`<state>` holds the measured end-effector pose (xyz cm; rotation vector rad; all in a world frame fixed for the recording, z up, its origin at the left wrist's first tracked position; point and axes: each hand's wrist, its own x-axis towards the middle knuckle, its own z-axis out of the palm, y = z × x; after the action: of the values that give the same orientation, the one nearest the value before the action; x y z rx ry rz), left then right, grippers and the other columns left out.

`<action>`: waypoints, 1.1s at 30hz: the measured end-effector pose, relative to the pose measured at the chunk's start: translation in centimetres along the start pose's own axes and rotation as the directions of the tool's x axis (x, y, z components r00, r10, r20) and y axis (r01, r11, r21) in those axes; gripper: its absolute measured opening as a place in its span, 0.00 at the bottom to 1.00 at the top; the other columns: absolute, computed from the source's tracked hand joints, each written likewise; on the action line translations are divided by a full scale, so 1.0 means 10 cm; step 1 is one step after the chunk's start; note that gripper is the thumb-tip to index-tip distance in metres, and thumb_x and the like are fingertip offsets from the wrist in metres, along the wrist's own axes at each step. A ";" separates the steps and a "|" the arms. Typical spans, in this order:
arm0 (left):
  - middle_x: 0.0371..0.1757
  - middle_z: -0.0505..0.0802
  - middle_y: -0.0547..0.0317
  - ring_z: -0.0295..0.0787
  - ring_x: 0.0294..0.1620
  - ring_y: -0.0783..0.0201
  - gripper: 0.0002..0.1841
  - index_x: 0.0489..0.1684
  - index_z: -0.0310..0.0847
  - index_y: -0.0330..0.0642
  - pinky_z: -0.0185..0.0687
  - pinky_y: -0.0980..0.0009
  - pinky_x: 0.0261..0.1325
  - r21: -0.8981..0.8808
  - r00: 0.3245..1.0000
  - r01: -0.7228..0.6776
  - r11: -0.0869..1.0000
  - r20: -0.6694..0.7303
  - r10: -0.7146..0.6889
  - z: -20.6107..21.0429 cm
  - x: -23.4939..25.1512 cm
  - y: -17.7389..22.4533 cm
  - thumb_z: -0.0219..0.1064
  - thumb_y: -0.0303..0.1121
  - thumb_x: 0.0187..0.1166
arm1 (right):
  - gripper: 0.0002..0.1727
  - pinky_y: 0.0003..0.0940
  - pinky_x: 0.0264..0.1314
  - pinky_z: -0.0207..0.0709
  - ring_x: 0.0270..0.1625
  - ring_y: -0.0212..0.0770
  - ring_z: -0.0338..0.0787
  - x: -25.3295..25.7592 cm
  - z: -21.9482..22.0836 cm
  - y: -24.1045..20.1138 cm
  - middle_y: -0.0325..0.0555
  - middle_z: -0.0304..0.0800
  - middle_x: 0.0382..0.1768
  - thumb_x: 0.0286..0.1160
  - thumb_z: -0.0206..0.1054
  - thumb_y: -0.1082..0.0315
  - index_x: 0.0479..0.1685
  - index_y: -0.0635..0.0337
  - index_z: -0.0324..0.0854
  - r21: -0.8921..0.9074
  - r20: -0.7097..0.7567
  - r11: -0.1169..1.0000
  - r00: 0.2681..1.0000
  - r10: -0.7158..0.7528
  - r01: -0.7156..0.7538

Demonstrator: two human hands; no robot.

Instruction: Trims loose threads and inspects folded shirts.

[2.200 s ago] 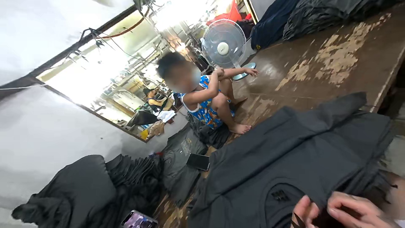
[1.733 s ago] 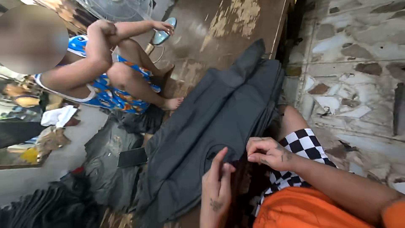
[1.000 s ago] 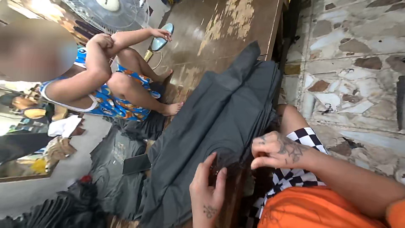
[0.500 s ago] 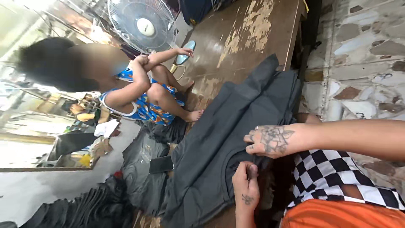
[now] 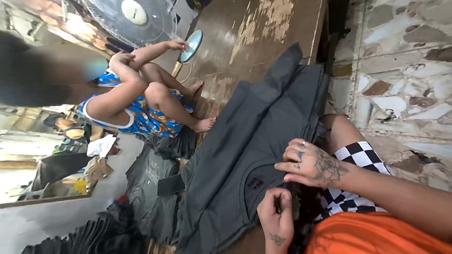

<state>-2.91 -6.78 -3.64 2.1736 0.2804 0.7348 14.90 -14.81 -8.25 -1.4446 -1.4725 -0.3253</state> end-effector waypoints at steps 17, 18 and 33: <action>0.43 0.95 0.50 0.94 0.40 0.62 0.14 0.53 0.91 0.34 0.90 0.68 0.43 0.480 0.975 -0.186 0.857 0.196 0.102 -0.24 0.24 0.12 0.63 0.26 0.76 | 0.12 0.36 0.58 0.80 0.45 0.48 0.87 -0.05 -0.09 -0.20 0.50 0.83 0.32 0.86 0.59 0.64 0.37 0.58 0.85 0.216 -0.189 0.974 0.981 -0.029 0.070; 0.43 0.95 0.51 0.94 0.41 0.63 0.14 0.53 0.91 0.34 0.90 0.69 0.43 0.474 0.976 -0.183 0.861 0.192 0.102 -0.24 0.24 0.12 0.62 0.27 0.76 | 0.13 0.35 0.58 0.80 0.45 0.47 0.87 -0.05 -0.09 -0.21 0.50 0.83 0.32 0.86 0.59 0.64 0.37 0.58 0.85 0.211 -0.187 0.975 0.982 -0.032 0.072; 0.46 0.90 0.42 0.87 0.36 0.61 0.35 0.72 0.75 0.21 0.84 0.63 0.38 0.382 0.985 0.169 0.908 -0.084 -0.148 0.09 0.48 0.10 0.75 0.39 0.69 | 0.18 0.35 0.28 0.81 0.23 0.37 0.88 -0.24 -0.02 -0.49 0.38 0.85 0.17 0.79 0.61 0.56 0.24 0.54 0.87 0.431 0.274 0.895 0.928 -0.251 0.115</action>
<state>1.49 -5.92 -1.40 2.4671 0.6732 0.6885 10.17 -17.61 -7.91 -1.0501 -1.8235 0.1152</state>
